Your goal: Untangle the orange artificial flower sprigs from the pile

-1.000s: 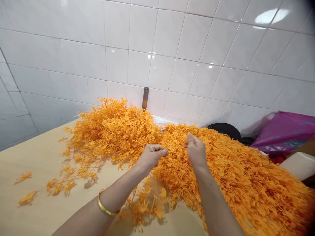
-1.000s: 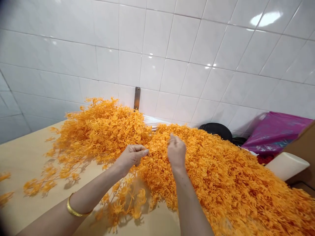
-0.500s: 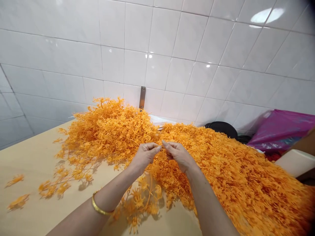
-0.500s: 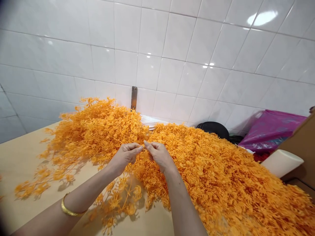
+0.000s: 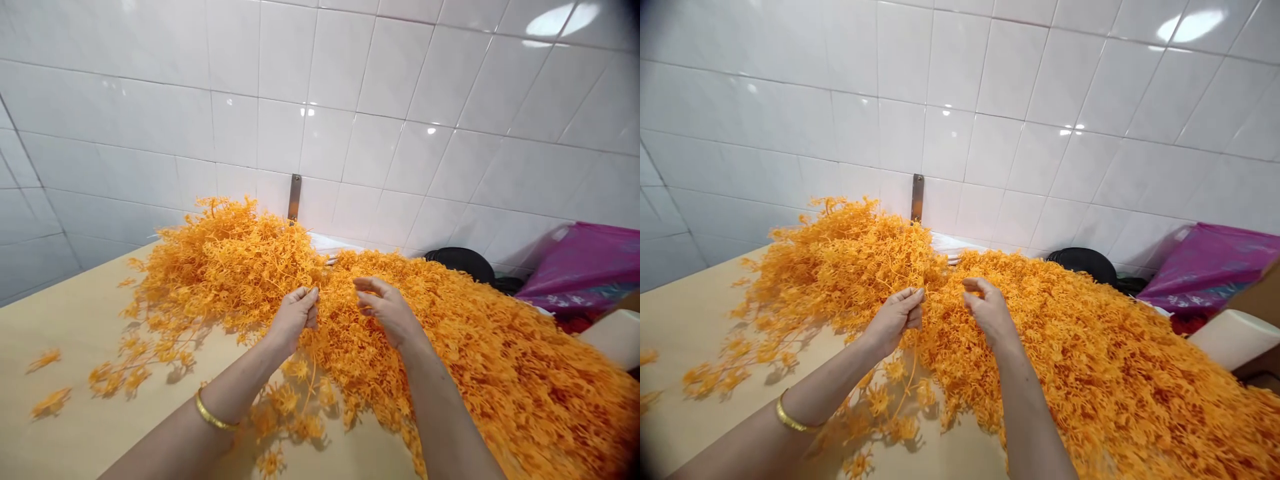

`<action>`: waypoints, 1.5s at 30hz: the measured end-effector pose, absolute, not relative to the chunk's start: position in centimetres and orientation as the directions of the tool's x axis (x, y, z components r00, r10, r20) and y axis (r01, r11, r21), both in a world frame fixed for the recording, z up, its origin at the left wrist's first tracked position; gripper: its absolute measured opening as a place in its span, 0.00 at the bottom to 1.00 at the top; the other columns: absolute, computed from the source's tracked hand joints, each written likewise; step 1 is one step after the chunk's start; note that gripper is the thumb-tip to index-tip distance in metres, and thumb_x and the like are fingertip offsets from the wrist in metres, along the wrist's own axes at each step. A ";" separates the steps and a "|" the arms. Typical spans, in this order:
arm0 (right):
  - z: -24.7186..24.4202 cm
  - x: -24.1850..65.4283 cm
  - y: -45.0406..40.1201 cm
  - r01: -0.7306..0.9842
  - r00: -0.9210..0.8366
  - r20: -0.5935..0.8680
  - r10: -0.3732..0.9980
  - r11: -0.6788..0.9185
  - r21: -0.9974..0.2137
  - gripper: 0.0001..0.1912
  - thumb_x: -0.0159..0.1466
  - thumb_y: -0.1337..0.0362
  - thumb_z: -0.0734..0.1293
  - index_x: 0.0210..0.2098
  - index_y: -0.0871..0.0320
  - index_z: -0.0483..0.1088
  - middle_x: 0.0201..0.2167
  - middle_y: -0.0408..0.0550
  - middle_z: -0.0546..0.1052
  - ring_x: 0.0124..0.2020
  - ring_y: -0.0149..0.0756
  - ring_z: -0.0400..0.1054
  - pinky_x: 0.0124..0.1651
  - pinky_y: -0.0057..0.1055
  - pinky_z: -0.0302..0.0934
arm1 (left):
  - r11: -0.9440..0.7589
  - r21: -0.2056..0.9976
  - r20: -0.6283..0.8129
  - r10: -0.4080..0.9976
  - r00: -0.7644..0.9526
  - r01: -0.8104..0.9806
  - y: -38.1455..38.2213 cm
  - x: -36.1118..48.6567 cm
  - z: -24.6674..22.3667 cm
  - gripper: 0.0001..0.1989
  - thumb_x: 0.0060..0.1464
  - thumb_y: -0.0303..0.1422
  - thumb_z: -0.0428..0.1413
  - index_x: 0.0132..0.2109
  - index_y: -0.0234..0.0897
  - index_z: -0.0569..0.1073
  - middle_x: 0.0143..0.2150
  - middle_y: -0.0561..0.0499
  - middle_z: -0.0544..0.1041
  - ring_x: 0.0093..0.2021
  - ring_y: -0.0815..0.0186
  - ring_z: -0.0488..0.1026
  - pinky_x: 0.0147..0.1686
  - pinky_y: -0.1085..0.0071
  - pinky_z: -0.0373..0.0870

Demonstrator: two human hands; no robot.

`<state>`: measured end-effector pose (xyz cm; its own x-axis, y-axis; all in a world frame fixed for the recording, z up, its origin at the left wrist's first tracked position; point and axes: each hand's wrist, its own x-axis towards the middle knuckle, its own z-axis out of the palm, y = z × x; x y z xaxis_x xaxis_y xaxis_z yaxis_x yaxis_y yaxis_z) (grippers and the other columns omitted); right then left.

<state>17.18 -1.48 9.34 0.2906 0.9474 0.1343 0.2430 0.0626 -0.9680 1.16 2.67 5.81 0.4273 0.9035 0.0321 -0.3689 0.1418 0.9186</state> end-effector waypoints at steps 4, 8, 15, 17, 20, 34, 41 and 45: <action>9.1 15.6 -1.7 0.341 -0.010 0.046 0.999 0.046 -0.939 0.18 0.51 0.57 0.65 0.40 0.57 0.67 0.42 0.50 0.68 0.36 0.35 0.64 0.36 0.32 0.58 | 0.148 0.895 0.052 0.902 0.428 -0.420 2.8 1.2 5.9 0.16 0.44 0.39 0.55 0.24 0.36 0.56 0.15 0.61 0.52 0.15 0.79 0.47 0.16 0.80 0.49; 8.3 14.9 -1.4 0.255 -0.120 0.120 0.985 0.148 -0.956 0.15 0.51 0.55 0.65 0.33 0.59 0.67 0.33 0.46 0.69 0.34 0.32 0.62 0.36 0.29 0.57 | 0.190 0.868 0.056 0.880 0.471 -0.459 2.8 1.4 5.7 0.15 0.45 0.38 0.55 0.24 0.35 0.57 0.15 0.60 0.55 0.15 0.79 0.49 0.17 0.80 0.49; 7.9 15.1 -0.7 0.312 0.095 0.300 0.949 0.258 -0.915 0.15 0.54 0.55 0.61 0.20 0.59 0.58 0.18 0.39 0.60 0.22 0.27 0.54 0.27 0.26 0.51 | 0.156 0.920 0.067 0.840 0.538 -0.358 2.0 1.3 6.3 0.12 0.46 0.37 0.53 0.24 0.35 0.60 0.11 0.62 0.50 0.12 0.79 0.44 0.16 0.78 0.49; 8.2 15.0 -0.9 0.458 0.153 0.359 0.921 0.256 -0.852 0.16 0.55 0.55 0.60 0.19 0.58 0.56 0.16 0.39 0.59 0.20 0.27 0.52 0.24 0.26 0.48 | 0.159 0.919 0.073 0.831 0.552 -0.361 2.0 1.3 6.5 0.12 0.46 0.37 0.53 0.24 0.35 0.61 0.11 0.62 0.50 0.12 0.79 0.44 0.16 0.77 0.49; 8.7 15.7 -1.2 0.689 0.301 0.498 0.813 0.176 -0.703 0.14 0.57 0.56 0.58 0.19 0.57 0.57 0.16 0.41 0.60 0.19 0.29 0.52 0.23 0.27 0.45 | 0.152 0.912 0.087 0.836 0.542 -0.381 2.2 1.0 6.8 0.12 0.45 0.36 0.54 0.23 0.35 0.60 0.10 0.62 0.50 0.12 0.79 0.44 0.15 0.78 0.47; 9.9 14.5 -2.3 0.802 -0.015 0.241 0.970 0.156 -0.577 0.19 0.56 0.52 0.56 0.20 0.60 0.64 0.17 0.42 0.61 0.20 0.29 0.53 0.24 0.27 0.46 | 0.068 0.853 0.162 0.908 0.387 -0.518 3.7 0.1 7.2 0.06 0.46 0.31 0.53 0.27 0.31 0.67 0.19 0.55 0.64 0.19 0.77 0.59 0.25 0.77 0.57; 6.4 11.6 -0.8 0.430 -0.138 0.127 0.982 0.175 -0.886 0.09 0.52 0.61 0.62 0.23 0.60 0.61 0.18 0.40 0.62 0.20 0.26 0.56 0.25 0.25 0.50 | -0.027 0.902 0.245 0.853 0.461 -0.430 3.2 -0.2 8.0 0.12 0.46 0.38 0.53 0.33 0.32 0.71 0.23 0.52 0.69 0.26 0.73 0.64 0.30 0.75 0.58; 6.6 12.6 -0.5 0.188 -0.086 0.122 0.989 0.137 -0.973 0.10 0.53 0.59 0.63 0.23 0.61 0.62 0.18 0.42 0.66 0.21 0.27 0.59 0.28 0.27 0.53 | -0.154 0.970 0.214 0.910 0.356 -0.189 3.2 -0.8 8.9 0.19 0.45 0.46 0.50 0.33 0.33 0.70 0.27 0.50 0.70 0.29 0.70 0.66 0.29 0.74 0.59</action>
